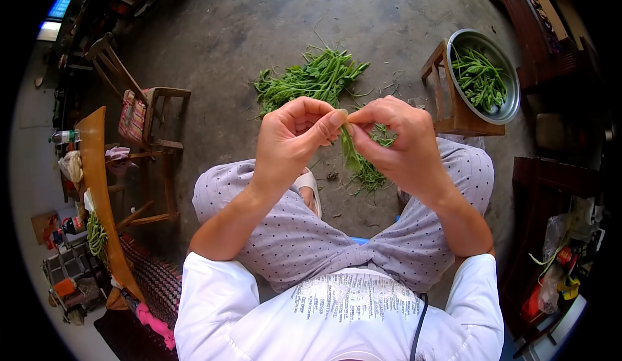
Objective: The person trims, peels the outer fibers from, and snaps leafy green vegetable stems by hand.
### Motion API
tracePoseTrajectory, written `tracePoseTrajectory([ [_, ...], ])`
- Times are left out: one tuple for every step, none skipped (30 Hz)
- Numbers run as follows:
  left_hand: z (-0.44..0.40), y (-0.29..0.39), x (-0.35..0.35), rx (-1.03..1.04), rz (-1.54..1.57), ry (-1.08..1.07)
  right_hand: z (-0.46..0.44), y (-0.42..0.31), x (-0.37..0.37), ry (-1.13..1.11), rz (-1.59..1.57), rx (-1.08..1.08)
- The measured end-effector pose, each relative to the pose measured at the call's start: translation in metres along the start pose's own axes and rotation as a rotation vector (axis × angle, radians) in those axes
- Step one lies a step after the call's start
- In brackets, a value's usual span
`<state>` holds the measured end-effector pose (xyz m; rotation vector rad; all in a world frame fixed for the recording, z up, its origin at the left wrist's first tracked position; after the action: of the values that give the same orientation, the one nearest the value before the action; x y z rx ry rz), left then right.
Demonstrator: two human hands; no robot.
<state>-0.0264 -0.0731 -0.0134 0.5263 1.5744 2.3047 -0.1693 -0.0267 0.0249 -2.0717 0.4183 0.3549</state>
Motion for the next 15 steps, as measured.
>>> tracePoseTrajectory([
  [0.000, 0.000, 0.000, -0.001, -0.001, 0.003, 0.000, 0.000, 0.000, 0.009, 0.000, -0.004],
  [0.000, 0.000, 0.000, -0.002, -0.002, 0.007, 0.000, -0.001, 0.000, 0.010, 0.000, -0.004],
  [0.000, 0.000, 0.001, -0.002, -0.002, 0.005, 0.000, -0.001, 0.000, 0.007, 0.018, -0.004],
  [0.000, 0.000, 0.001, -0.006, 0.003, 0.003, -0.001, -0.002, -0.001, 0.003, 0.035, -0.004],
  [0.000, 0.000, 0.001, -0.010, 0.008, 0.000, -0.001, -0.003, -0.001, 0.005, 0.037, -0.004],
  [0.000, 0.000, 0.001, -0.009, 0.007, -0.003, -0.001, -0.002, -0.001, 0.022, 0.024, 0.018],
  [0.000, 0.000, 0.002, -0.007, 0.028, -0.016, -0.001, -0.002, -0.003, 0.040, 0.011, 0.040],
  [0.000, 0.001, 0.002, -0.005, 0.048, -0.030, -0.002, -0.002, -0.003, 0.042, 0.013, 0.039],
  [0.000, 0.001, 0.001, -0.003, 0.048, -0.032, 0.000, 0.002, -0.004, 0.055, -0.042, 0.095],
  [0.000, 0.001, 0.001, 0.007, 0.053, -0.040, 0.001, 0.005, -0.004, 0.067, -0.098, 0.150],
  [0.000, 0.002, 0.000, 0.017, 0.059, -0.049, 0.001, 0.007, -0.005, 0.069, -0.097, 0.149],
  [0.000, 0.003, 0.000, 0.018, 0.058, -0.051, 0.002, 0.012, -0.004, 0.060, -0.146, 0.175],
  [0.000, 0.004, 0.000, 0.012, 0.054, -0.039, 0.003, 0.015, -0.002, 0.052, -0.196, 0.200],
  [0.000, 0.004, -0.001, 0.007, 0.049, -0.028, 0.002, 0.016, -0.003, 0.053, -0.195, 0.199],
  [0.000, 0.005, -0.001, 0.008, 0.048, -0.029, 0.003, 0.017, -0.002, 0.054, -0.261, 0.219],
])
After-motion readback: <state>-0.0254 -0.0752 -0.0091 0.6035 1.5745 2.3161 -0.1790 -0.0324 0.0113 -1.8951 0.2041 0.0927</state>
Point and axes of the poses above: each hand's wrist, its own z-axis away from the middle knuckle, its own x-axis out of the palm, y = z × x, the point moved 7 cm from there along -z, towards the middle knuckle, and after that the axes turned 12 degrees about -x, right-handed, at the moved point
